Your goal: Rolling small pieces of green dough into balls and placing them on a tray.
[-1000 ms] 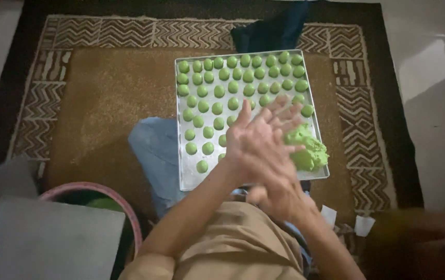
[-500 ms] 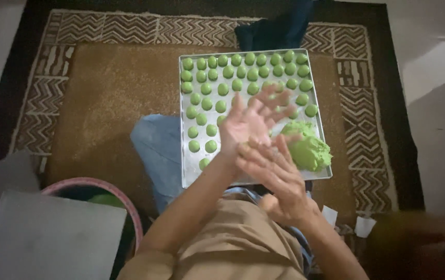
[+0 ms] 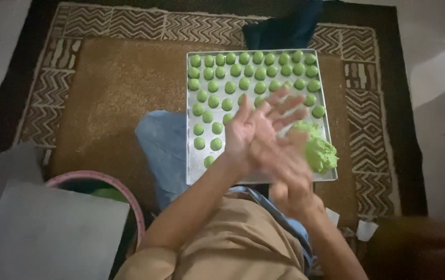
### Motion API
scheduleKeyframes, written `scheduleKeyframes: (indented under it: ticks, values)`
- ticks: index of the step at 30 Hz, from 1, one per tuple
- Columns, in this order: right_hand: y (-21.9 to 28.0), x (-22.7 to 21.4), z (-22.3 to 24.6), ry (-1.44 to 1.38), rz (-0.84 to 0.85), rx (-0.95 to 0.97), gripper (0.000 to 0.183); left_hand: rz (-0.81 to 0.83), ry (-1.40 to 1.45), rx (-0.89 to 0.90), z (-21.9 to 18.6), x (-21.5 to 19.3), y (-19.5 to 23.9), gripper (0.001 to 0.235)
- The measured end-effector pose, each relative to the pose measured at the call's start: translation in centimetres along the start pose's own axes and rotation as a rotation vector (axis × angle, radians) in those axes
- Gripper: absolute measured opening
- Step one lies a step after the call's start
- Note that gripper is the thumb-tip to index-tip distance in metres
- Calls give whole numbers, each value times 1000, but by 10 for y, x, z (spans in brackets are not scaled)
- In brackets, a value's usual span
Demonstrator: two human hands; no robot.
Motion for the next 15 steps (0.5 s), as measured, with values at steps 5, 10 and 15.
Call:
scheduleKeyframes:
  ticks: [5,10,15]
  values:
    - [-21,-8,20,23,-26,35,78,-11,78,10,3,-13,-3,80]
    - [-30,-27,39,-7,-51,92,77,-11,20,5,-16,-18,-5,78]
    - [-30,1,-21,54,170,201,55,-154,-62,-104,-8,12,18,73]
Point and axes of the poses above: each hand's wrist, its own y-axis away from the middle knuckle, its own x-axis out of the palm, z = x × y, the point moved 9 cm from there along -y, towards the middle knuckle, and after that the axes turned 11 degrees about x, right-handed, at the moved point
